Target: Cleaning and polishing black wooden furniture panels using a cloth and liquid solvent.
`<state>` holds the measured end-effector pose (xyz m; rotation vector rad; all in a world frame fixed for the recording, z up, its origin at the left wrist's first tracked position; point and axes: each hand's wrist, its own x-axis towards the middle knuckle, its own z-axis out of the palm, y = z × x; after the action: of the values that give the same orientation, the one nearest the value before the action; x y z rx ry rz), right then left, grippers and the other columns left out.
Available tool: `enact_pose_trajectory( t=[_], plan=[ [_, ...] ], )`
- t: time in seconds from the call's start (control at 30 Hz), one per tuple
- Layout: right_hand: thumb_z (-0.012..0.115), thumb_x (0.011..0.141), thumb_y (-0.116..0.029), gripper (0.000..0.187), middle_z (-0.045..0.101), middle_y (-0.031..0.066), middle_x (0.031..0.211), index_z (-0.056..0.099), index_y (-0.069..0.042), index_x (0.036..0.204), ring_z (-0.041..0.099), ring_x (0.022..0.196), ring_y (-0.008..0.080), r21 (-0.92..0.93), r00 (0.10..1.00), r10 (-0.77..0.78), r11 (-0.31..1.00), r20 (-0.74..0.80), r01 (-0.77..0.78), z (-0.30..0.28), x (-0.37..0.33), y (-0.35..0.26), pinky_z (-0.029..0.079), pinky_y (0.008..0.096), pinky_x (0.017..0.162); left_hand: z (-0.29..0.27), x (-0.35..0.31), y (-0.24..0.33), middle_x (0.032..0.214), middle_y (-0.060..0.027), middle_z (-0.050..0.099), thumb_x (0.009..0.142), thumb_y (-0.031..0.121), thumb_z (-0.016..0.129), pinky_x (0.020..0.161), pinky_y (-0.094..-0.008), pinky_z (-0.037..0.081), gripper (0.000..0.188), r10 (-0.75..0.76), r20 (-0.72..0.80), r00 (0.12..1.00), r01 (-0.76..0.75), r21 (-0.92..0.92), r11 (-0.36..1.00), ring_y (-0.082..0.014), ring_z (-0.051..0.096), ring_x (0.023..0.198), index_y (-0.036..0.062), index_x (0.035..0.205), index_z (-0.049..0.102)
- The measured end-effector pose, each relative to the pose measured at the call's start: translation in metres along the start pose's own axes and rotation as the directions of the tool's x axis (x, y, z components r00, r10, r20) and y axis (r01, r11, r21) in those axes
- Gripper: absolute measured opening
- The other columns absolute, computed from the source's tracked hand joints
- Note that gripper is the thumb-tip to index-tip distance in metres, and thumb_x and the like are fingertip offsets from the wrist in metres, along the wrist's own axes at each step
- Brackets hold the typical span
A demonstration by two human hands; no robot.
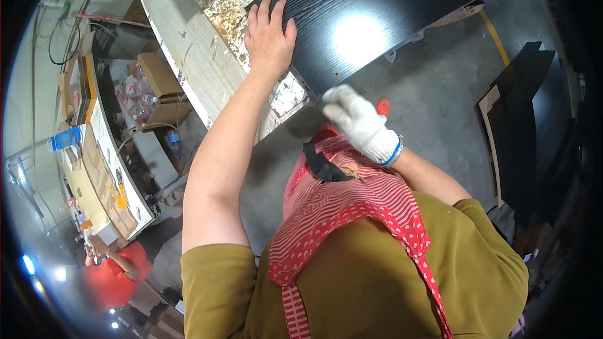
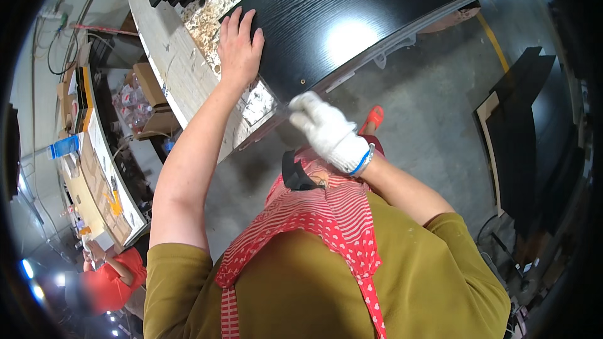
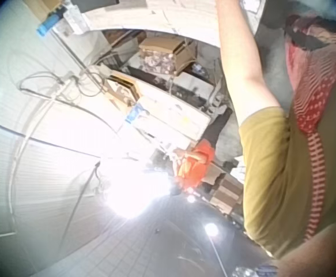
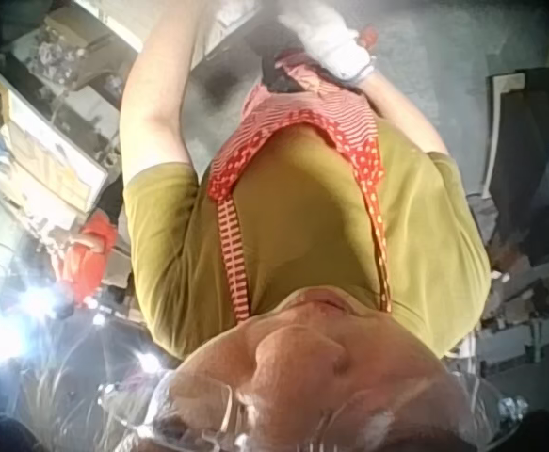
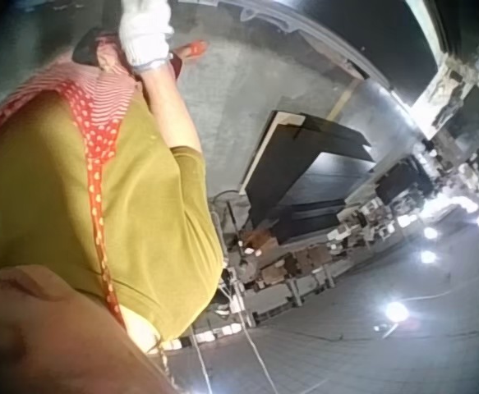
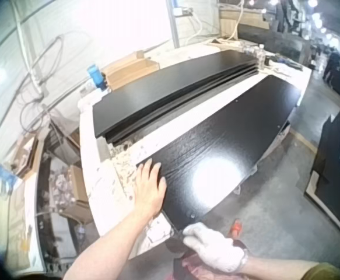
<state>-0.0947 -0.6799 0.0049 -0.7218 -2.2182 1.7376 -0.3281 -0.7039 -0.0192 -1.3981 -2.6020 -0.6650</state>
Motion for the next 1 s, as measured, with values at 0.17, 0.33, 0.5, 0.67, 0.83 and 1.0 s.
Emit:
enact_pose_trajectory(
  t=[0.17,0.33,0.5,0.67,0.83,1.0],
  plan=[
    [0.058,0.091,-0.017,0.024,0.064,0.0145,0.094,0.056,-0.004,0.111,0.063,0.088,0.0318,0.009,0.994,0.055,0.998,0.098,-0.056,0.0,-0.011,-0.005,0.049,0.0381,0.08,-0.001,-0.002,0.001,0.148,-0.0123,0.036,0.094,0.034,0.046,0.107,-0.055,0.029,0.047,0.005,0.004,1.0,-0.005,-0.007,1.0,-0.0384,0.028,0.137,0.0146,0.137,0.046],
    [0.06,0.09,-0.012,0.023,0.062,0.0132,0.09,0.056,-0.002,0.11,0.063,0.083,0.0226,0.161,0.989,0.137,0.979,-0.053,-0.127,-0.003,0.001,0.003,0.049,0.0325,0.077,-0.001,-0.002,0.0,0.148,-0.0128,0.036,0.094,0.033,0.046,0.107,-0.0544,0.029,0.047,0.004,0.006,1.0,-0.004,-0.006,1.0,-0.039,0.029,0.137,0.0144,0.137,0.046],
    [0.055,0.092,-0.014,0.022,0.062,0.0097,0.087,0.055,-0.003,0.111,0.061,0.078,0.0196,-0.028,0.969,0.118,0.993,0.215,-0.115,-0.002,-0.001,-0.005,0.049,0.033,0.074,-0.002,0.0,-0.005,0.148,-0.0127,0.036,0.094,0.033,0.047,0.107,-0.0544,0.029,0.046,-0.008,0.017,1.0,0.008,0.002,1.0,-0.0387,0.029,0.137,0.0144,0.136,0.047],
    [0.059,0.091,-0.021,0.025,0.064,0.0104,0.082,0.059,-0.003,0.109,0.063,0.072,0.0207,0.13,0.962,0.156,0.973,0.224,-0.188,-0.02,-0.02,-0.009,0.05,0.034,0.067,-0.011,0.013,0.014,0.149,-0.0103,0.036,0.094,0.032,0.046,0.107,-0.0549,0.03,0.049,0.032,0.078,0.996,-0.045,0.174,0.984,-0.0342,0.032,0.137,0.0166,0.14,0.042],
    [0.058,0.092,-0.019,0.027,0.055,-0.0012,0.071,0.058,-0.006,0.115,0.047,0.056,0.0057,0.418,0.911,0.407,0.818,0.062,-0.394,-0.082,-0.02,0.019,0.038,0.022,0.048,-0.013,0.003,0.011,0.151,-0.0145,0.032,0.097,0.028,0.045,0.106,-0.0552,0.029,0.051,0.12,0.164,0.979,-0.146,0.154,0.977,-0.0332,0.034,0.136,0.0085,0.143,0.037],
    [0.058,0.092,-0.021,0.028,0.058,-0.0002,0.073,0.057,-0.006,0.116,0.05,0.055,0.0066,0.49,0.795,0.573,0.761,-0.201,-0.425,-0.162,-0.053,0.018,0.039,0.0224,0.044,-0.027,-0.058,0.09,0.154,-0.0188,0.025,0.089,0.044,0.056,0.112,-0.0555,0.02,0.072,0.325,0.37,0.87,-0.369,0.051,0.928,-0.0371,0.025,0.141,0.0036,0.145,0.034]
  ],
)
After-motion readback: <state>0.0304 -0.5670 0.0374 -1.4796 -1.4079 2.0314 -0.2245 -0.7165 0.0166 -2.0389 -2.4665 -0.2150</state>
